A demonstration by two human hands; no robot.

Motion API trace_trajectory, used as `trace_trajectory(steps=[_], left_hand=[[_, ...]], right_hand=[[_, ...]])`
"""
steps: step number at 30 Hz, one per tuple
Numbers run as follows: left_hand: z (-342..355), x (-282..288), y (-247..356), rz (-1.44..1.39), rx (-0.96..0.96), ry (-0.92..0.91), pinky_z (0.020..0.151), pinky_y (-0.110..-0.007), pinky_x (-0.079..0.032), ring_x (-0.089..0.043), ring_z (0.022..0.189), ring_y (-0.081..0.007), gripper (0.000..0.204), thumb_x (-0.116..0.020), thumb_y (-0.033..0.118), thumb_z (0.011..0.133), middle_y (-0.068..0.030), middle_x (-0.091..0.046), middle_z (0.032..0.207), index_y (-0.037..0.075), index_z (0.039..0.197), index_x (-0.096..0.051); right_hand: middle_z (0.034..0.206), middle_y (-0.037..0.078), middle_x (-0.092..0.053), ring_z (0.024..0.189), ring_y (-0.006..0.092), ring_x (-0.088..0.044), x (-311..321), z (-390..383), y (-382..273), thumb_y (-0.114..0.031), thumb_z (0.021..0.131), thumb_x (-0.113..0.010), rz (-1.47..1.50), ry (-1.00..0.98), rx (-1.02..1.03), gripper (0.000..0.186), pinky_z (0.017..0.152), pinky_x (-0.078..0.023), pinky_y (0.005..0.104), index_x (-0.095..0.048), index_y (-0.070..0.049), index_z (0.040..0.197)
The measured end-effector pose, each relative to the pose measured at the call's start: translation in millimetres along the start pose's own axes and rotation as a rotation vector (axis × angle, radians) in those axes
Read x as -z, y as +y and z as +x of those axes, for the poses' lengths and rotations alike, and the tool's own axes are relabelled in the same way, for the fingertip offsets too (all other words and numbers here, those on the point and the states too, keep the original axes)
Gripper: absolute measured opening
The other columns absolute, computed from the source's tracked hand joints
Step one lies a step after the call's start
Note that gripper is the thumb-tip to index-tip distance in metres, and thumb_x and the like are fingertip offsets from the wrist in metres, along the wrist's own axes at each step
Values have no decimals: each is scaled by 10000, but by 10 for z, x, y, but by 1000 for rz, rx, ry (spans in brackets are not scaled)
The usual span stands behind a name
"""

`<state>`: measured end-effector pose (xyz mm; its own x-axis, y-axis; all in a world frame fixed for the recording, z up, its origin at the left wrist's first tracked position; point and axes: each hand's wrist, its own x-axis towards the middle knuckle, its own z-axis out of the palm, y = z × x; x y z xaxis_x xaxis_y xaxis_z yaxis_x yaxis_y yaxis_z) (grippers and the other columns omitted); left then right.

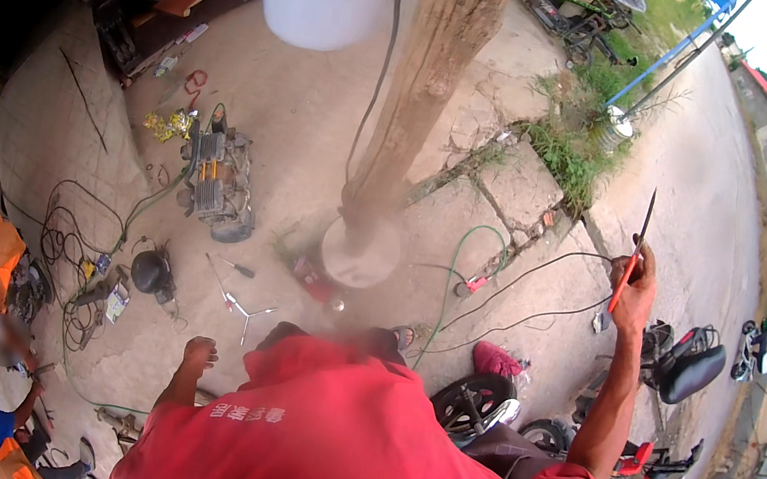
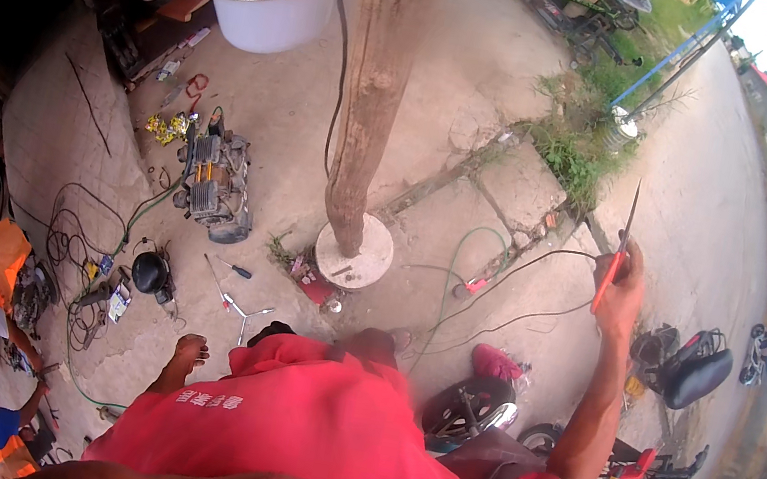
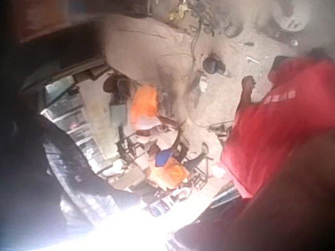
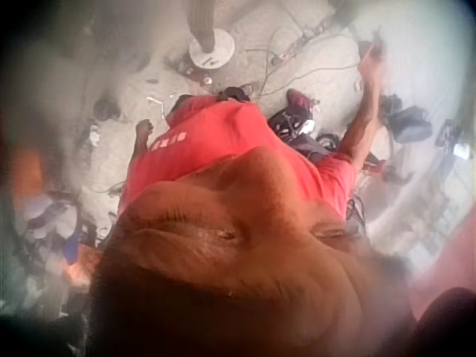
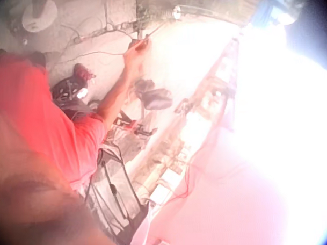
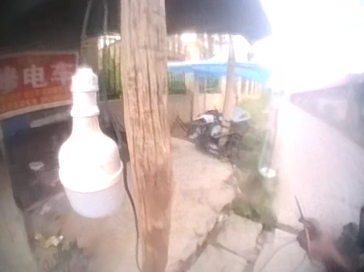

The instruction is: The person connects wires on a red electric bicycle by stripping insulation using shears and twisting the copper ends together by hand.

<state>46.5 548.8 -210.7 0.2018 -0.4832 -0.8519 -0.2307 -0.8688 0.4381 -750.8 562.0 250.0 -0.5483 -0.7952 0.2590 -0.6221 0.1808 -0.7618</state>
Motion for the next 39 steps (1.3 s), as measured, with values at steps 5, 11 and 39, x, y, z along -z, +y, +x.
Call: trace_trajectory(steps=[5,11,39], left_hand=[[83,-1352,319,11,3,-97,555,-368,-511,-642,703,-215,263,-629,248,897,-86,-646,879,61,1083,-631],[-520,-2968,1575,122,-237,-242,591,-341,-526,-637,713,-192,245,-666,190,862,-85,-672,858,36,1053,-667],[777,-9863,8749,969,-667,-569,540,-304,-475,-604,696,-142,281,-563,204,955,-31,-614,909,87,1210,-582]], right_hand=[[826,7,-593,755,84,-565,103,381,530,46,830,-589,44,-145,-36,589,702,-462,237,-464,-7,1403],[834,43,-635,796,113,-610,189,461,940,70,810,-576,216,-255,-156,595,747,-493,266,-462,10,1391],[872,58,-639,805,120,-604,363,1858,2596,-73,838,-688,135,745,-892,554,745,-513,302,-491,17,1348]])
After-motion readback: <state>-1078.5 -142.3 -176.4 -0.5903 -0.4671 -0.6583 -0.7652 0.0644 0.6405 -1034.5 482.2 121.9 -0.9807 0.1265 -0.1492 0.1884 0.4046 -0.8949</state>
